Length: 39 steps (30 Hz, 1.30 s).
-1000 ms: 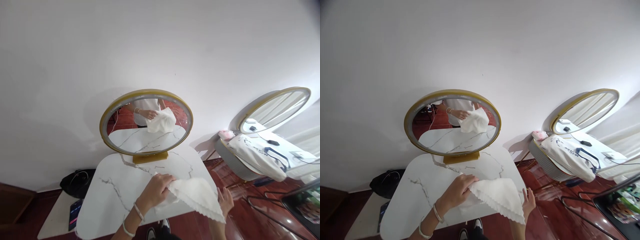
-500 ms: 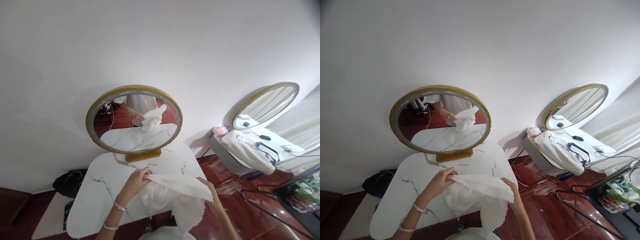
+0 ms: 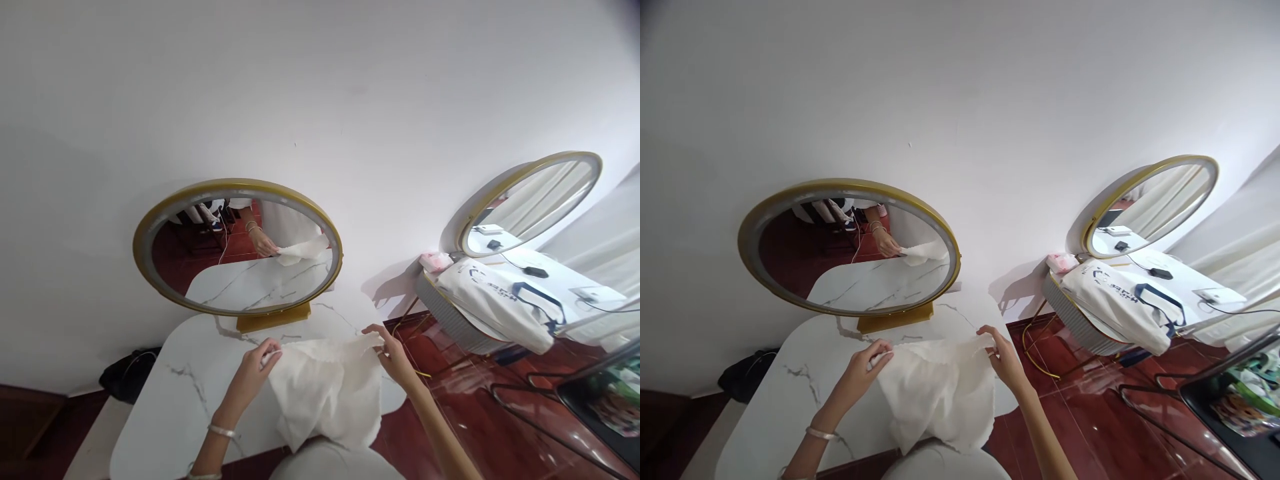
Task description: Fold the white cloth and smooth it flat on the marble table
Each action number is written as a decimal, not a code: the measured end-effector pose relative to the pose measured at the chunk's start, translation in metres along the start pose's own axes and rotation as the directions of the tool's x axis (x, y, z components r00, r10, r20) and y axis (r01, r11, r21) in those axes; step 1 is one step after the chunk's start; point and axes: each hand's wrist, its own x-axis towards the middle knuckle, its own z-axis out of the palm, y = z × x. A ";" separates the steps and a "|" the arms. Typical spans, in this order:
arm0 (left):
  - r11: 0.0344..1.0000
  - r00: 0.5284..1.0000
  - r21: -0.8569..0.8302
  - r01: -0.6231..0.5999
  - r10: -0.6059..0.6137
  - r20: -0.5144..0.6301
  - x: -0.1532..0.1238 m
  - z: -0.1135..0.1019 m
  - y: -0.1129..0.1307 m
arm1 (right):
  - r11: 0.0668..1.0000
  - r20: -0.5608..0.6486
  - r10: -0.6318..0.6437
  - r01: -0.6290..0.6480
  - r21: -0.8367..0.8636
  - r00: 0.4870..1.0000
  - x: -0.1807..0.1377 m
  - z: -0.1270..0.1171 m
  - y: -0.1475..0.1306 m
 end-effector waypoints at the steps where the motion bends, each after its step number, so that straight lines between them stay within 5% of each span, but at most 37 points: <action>1: 1.000 1.000 -0.007 0.012 -0.012 -0.017 -0.001 0.001 0.001 | 1.000 -0.007 0.009 -0.009 0.012 1.000 -0.003 -0.002 0.000; 17: 0.991 0.972 0.132 0.029 0.003 -0.233 -0.028 0.030 -0.011 | 0.925 -0.079 0.334 -0.310 0.221 0.939 -0.043 0.008 0.022; 22: 0.991 0.987 0.129 -0.035 0.055 -0.152 -0.022 0.011 -0.009 | 0.941 -0.123 0.305 -0.279 0.189 0.944 -0.026 -0.007 0.007; 30: 0.972 0.955 0.081 -0.219 0.230 -0.185 0.001 -0.031 0.008 | 0.928 -0.232 0.297 -0.223 0.299 0.926 0.014 -0.036 -0.027; 36: 0.925 0.900 0.058 -0.376 0.379 -0.215 0.007 -0.057 0.024 | 0.968 -0.306 0.197 -0.135 0.213 0.931 0.010 -0.068 -0.060; 39: 0.928 0.913 0.023 -0.372 0.371 -0.169 0.006 -0.066 0.031 | 0.982 -0.330 0.161 -0.116 0.152 0.930 -0.003 -0.080 -0.073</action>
